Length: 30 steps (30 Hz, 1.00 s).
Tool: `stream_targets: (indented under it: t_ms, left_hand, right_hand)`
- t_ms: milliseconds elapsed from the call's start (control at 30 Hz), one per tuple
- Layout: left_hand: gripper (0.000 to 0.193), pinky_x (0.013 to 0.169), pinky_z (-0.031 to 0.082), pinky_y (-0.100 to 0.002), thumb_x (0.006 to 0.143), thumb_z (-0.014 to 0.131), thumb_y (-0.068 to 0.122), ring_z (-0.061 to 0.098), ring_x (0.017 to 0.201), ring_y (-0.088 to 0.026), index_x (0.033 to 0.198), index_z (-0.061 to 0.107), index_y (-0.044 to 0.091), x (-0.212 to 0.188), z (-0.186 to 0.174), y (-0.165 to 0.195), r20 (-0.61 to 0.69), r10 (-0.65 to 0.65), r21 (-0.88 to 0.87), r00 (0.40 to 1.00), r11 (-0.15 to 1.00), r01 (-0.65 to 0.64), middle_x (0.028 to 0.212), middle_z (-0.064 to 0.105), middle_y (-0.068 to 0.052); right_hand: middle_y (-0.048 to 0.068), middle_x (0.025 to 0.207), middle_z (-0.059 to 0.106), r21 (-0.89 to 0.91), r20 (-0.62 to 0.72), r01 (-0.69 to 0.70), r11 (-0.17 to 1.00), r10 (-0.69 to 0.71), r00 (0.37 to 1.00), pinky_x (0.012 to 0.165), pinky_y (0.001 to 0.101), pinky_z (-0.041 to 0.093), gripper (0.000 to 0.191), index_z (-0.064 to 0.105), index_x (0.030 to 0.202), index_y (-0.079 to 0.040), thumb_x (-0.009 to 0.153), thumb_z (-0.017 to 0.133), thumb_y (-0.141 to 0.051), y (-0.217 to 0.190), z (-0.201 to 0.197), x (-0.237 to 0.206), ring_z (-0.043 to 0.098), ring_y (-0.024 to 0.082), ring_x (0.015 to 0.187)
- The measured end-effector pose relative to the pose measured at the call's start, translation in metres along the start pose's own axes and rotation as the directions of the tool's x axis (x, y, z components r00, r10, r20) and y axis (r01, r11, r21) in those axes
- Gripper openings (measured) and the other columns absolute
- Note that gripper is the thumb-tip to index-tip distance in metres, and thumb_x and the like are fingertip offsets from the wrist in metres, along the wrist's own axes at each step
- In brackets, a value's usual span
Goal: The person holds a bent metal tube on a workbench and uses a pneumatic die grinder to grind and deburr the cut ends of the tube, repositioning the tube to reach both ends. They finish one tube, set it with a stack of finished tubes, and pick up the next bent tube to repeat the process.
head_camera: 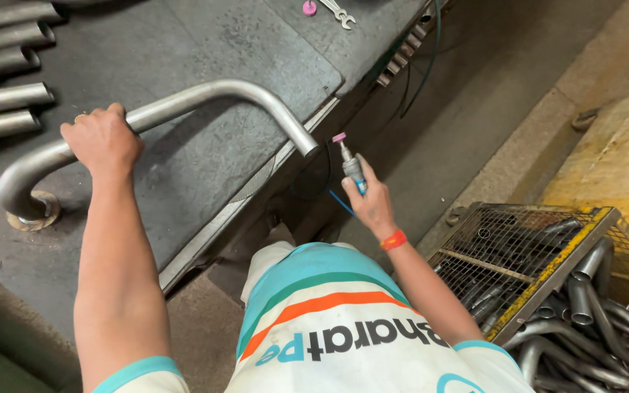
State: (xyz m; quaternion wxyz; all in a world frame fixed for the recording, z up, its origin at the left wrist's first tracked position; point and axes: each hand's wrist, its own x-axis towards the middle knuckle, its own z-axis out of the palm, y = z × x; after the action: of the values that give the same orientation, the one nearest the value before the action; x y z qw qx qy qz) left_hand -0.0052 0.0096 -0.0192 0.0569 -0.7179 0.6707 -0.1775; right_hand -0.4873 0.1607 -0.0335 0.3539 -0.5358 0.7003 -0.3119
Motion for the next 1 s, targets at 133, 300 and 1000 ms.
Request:
stream_targets:
  t_ms: [133,300,1000]
  left_hand:
    - [0.012,0.083,0.041,-0.043,0.082,0.068,0.010,0.067,0.089,-0.030,0.089,0.073,0.019,-0.003,0.003,0.007,-0.075,0.002,0.058,0.997,0.998,0.002,0.087,0.073,-0.008]
    - [0.012,0.079,0.040,-0.046,0.078,0.070,0.011,0.067,0.086,-0.031,0.087,0.074,0.018,-0.004,0.000,0.011,-0.044,-0.005,0.055,0.999,0.998,0.007,0.090,0.072,-0.009]
    - [0.016,0.083,0.040,-0.045,0.078,0.069,0.008,0.066,0.087,-0.030,0.090,0.074,0.018,-0.004,-0.002,0.015,-0.052,-0.007,0.066,0.999,0.998,0.010,0.085,0.071,-0.008]
  right_hand:
    - [0.023,0.110,0.072,-0.106,0.002,0.157,0.982,-0.158,0.987,0.081,0.0456,0.055,0.060,0.051,0.149,-0.010,0.096,0.067,-0.032,-0.002,0.003,-0.018,0.070,0.042,0.097]
    - [0.019,0.101,0.072,-0.188,0.064,0.167,0.968,-0.158,0.985,0.074,0.0494,0.054,0.059,0.048,0.152,-0.017,0.097,0.064,-0.032,-0.001,0.005,-0.030,0.069,0.043,0.088]
    - [0.016,0.087,0.067,-0.324,0.164,0.199,0.925,-0.152,0.975,0.067,0.0536,0.052,0.058,0.046,0.154,-0.028,0.098,0.061,-0.038,-0.005,0.007,0.000,0.067,0.042,0.076]
